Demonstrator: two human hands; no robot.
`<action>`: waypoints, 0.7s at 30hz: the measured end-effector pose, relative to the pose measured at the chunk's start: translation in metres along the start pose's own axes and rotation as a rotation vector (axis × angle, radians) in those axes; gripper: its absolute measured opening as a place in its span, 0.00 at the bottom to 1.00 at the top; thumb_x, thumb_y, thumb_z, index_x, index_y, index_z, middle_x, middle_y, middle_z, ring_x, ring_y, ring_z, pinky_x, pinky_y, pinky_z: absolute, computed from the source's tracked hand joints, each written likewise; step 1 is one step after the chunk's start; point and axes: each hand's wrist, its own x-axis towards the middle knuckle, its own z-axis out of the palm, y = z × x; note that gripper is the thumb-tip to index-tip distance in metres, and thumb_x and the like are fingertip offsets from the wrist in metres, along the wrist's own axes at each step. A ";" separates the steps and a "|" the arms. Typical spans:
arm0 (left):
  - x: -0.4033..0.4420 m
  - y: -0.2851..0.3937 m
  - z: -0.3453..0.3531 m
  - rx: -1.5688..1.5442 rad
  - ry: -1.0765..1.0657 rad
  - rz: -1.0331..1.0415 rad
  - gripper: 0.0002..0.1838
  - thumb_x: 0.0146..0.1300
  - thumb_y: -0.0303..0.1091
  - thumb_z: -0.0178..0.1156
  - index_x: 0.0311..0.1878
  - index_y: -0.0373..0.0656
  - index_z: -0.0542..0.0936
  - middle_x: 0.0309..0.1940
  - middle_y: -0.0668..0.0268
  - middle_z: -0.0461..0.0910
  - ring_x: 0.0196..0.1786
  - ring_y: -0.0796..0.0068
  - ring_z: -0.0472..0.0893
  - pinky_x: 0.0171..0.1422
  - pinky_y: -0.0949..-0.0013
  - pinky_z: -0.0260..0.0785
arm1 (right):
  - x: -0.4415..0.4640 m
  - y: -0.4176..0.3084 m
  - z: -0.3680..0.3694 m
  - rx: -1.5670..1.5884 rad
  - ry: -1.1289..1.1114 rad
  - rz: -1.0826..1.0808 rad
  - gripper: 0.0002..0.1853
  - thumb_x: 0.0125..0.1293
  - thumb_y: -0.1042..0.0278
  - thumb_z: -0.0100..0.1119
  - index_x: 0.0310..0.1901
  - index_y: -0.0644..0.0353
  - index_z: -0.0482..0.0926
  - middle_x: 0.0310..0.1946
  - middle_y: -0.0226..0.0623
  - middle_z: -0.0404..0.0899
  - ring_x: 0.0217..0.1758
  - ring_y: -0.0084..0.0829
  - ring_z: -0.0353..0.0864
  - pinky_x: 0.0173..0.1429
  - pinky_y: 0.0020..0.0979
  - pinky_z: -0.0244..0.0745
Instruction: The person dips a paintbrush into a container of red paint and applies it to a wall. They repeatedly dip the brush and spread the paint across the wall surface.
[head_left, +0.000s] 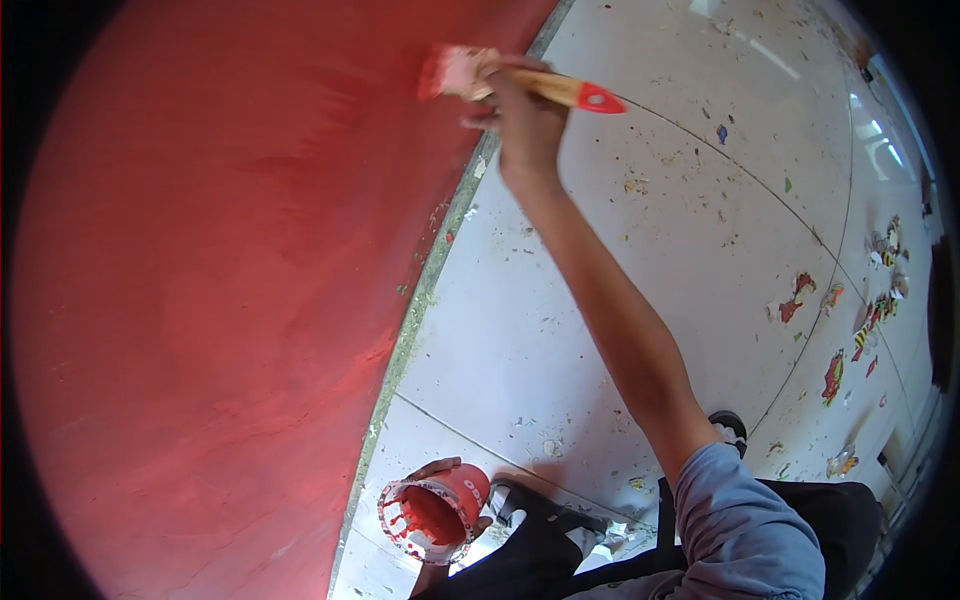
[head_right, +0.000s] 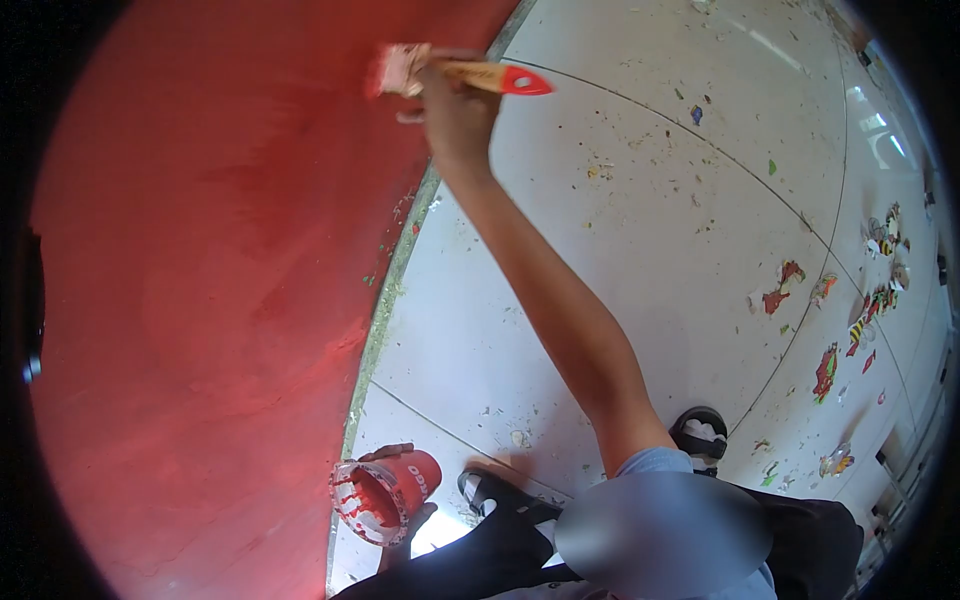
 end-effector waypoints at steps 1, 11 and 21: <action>-0.001 0.000 0.000 -0.002 -0.001 0.001 0.32 0.53 0.34 0.63 0.58 0.38 0.60 0.43 0.47 0.71 0.38 0.54 0.79 0.40 0.56 0.77 | 0.001 -0.013 -0.004 0.046 -0.006 -0.016 0.12 0.54 0.74 0.59 0.40 0.61 0.71 0.33 0.38 0.75 0.30 0.27 0.78 0.26 0.28 0.79; -0.008 0.000 -0.004 -0.018 -0.014 0.050 0.31 0.53 0.34 0.63 0.58 0.38 0.60 0.43 0.47 0.72 0.38 0.54 0.80 0.40 0.56 0.77 | 0.016 0.019 -0.001 -0.180 0.076 0.056 0.13 0.53 0.69 0.61 0.39 0.61 0.71 0.34 0.36 0.75 0.31 0.27 0.78 0.29 0.27 0.78; -0.011 0.004 -0.003 -0.013 -0.061 0.107 0.31 0.54 0.34 0.62 0.57 0.38 0.60 0.43 0.46 0.72 0.37 0.54 0.80 0.39 0.55 0.78 | 0.020 0.061 -0.053 -0.359 0.190 0.077 0.11 0.55 0.68 0.60 0.39 0.60 0.72 0.33 0.33 0.75 0.30 0.23 0.76 0.27 0.25 0.77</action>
